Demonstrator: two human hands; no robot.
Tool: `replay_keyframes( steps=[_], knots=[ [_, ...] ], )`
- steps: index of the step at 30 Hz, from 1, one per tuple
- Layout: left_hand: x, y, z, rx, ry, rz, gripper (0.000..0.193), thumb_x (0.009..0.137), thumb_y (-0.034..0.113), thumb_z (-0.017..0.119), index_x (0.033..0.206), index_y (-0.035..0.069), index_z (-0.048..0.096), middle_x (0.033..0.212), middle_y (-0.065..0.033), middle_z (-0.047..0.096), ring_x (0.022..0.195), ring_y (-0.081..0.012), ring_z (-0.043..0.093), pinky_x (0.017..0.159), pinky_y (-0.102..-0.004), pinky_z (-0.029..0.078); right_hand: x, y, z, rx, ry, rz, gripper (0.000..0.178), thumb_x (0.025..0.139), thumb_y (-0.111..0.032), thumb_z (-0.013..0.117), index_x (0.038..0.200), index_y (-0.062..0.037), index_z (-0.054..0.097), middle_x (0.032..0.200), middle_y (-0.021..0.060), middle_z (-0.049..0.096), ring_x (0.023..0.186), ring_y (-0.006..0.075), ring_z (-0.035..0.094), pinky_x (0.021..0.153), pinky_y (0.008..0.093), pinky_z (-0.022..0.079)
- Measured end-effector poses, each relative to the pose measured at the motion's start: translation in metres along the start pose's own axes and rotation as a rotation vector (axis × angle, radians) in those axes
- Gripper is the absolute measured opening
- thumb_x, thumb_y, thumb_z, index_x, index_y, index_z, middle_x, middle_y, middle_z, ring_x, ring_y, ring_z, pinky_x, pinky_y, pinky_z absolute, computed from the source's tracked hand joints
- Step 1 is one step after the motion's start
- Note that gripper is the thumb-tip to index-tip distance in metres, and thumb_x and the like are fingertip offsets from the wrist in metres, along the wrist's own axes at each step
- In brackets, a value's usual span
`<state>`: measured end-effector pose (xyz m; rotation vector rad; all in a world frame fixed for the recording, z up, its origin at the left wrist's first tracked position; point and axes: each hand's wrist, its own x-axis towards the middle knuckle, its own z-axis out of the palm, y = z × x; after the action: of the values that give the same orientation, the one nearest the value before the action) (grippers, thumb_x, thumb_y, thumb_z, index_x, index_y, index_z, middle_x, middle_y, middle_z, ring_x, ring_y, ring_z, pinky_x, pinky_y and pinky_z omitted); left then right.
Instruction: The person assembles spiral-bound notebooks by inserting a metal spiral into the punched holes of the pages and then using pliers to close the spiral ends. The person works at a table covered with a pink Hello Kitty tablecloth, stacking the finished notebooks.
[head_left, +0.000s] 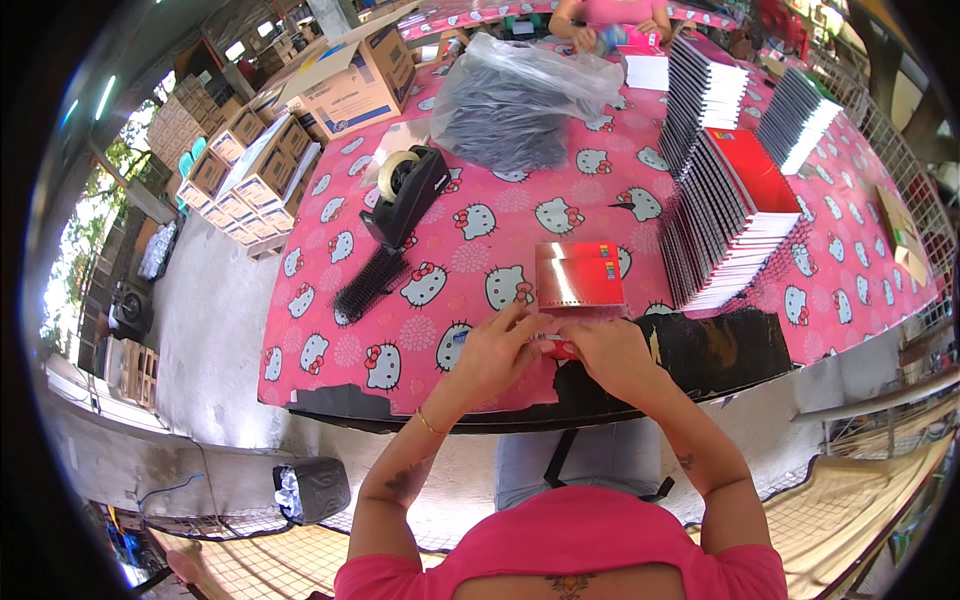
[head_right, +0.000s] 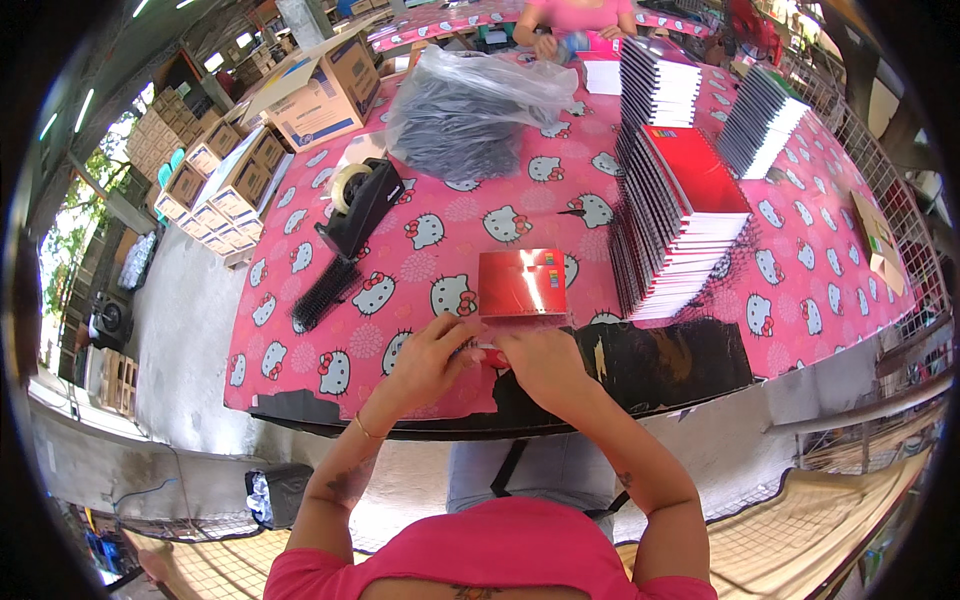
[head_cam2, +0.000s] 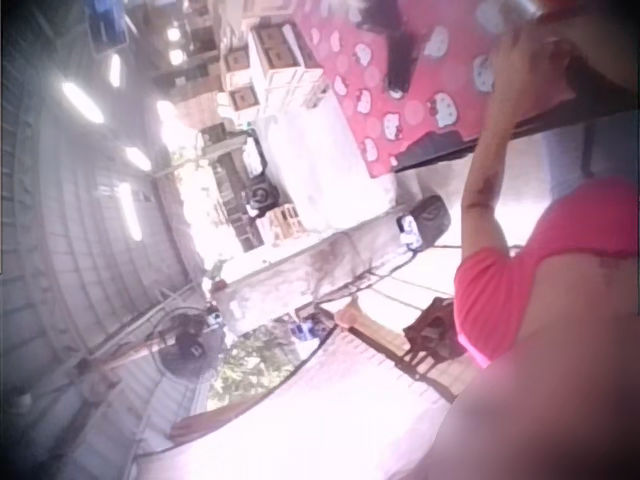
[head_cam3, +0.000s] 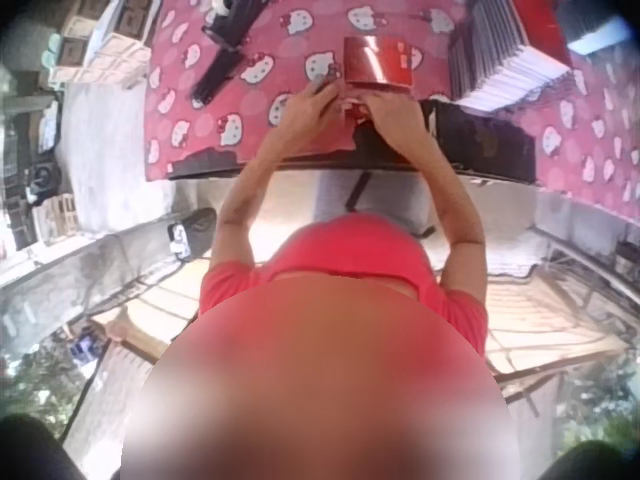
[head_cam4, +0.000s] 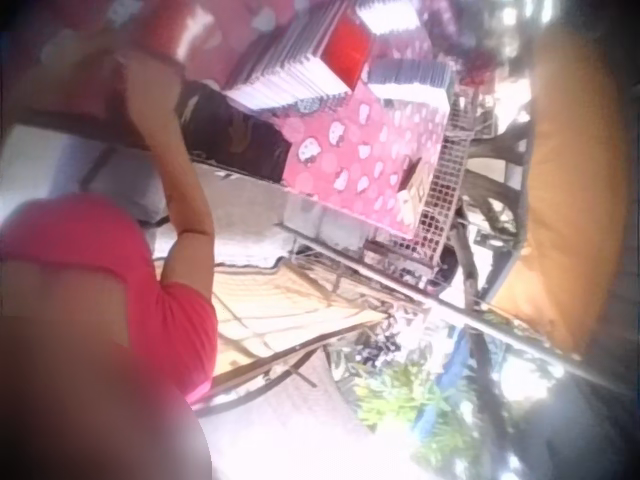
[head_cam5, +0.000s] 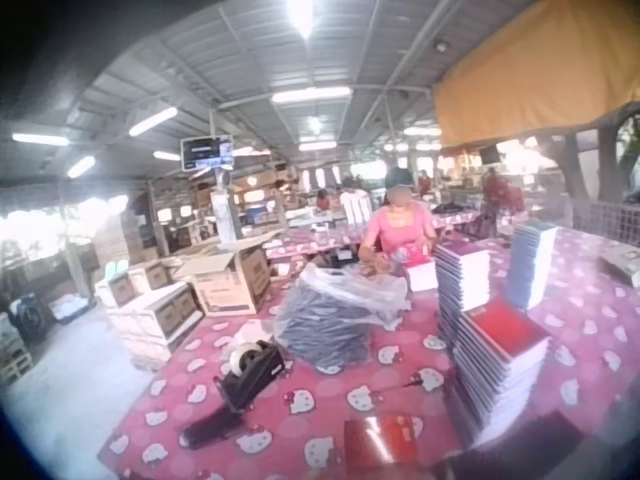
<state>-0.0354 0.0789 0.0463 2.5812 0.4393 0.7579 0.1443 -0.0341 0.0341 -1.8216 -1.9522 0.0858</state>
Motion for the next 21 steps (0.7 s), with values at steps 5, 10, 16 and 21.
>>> replay_keyframes(
  steps=[5, 10, 16, 21],
  knots=[
    [0.003, -0.007, 0.011, 0.175, 0.065, 0.123, 0.027, 0.087, 0.024, 0.070, 0.107, 0.008, 0.063, 0.091, -0.0105, 0.057, 0.075, -0.0303, 0.060, 0.061, -0.0410, 0.047, 0.000, 0.006, 0.004, 0.088, 0.029, 0.036, 0.014, 0.086, -0.019, 0.064, 0.095, -0.0090, 0.066, 0.080, 0.0125, 0.067, 0.074, 0.0332, 0.067, 0.063, 0.0445, 0.052],
    [-0.004, -0.007, 0.021, 0.217, 0.075, 0.145, 0.025, 0.087, 0.022, 0.071, 0.104, 0.006, 0.064, 0.084, -0.0099, 0.057, 0.066, -0.0280, 0.057, 0.061, -0.0388, 0.046, -0.005, 0.000, -0.010, 0.069, -0.031, -0.016, 0.025, 0.089, -0.026, 0.065, 0.108, -0.0102, 0.066, 0.094, 0.0117, 0.069, 0.089, 0.0337, 0.066, 0.075, 0.0416, 0.051],
    [-0.006, -0.001, 0.012, 0.027, -0.025, 0.014, 0.022, 0.087, 0.017, 0.071, 0.104, 0.004, 0.065, 0.081, -0.0111, 0.056, 0.064, -0.0280, 0.058, 0.057, -0.0380, 0.045, -0.046, 0.037, -0.041, 0.850, -0.024, 0.243, 0.055, 0.080, -0.010, 0.077, 0.132, -0.0099, 0.059, 0.113, 0.0089, 0.064, 0.111, 0.0207, 0.063, 0.095, 0.0360, 0.048],
    [-0.004, -0.002, 0.004, -0.015, -0.099, 0.021, 0.022, 0.084, 0.012, 0.074, 0.103, 0.003, 0.066, 0.082, -0.0121, 0.057, 0.067, -0.0276, 0.061, 0.058, -0.0372, 0.047, -0.062, 0.052, 0.013, 1.118, 0.115, 0.170, 0.049, 0.085, 0.003, 0.069, 0.132, -0.0038, 0.058, 0.117, 0.0074, 0.066, 0.108, 0.0126, 0.060, 0.096, 0.0275, 0.046]
  ],
)
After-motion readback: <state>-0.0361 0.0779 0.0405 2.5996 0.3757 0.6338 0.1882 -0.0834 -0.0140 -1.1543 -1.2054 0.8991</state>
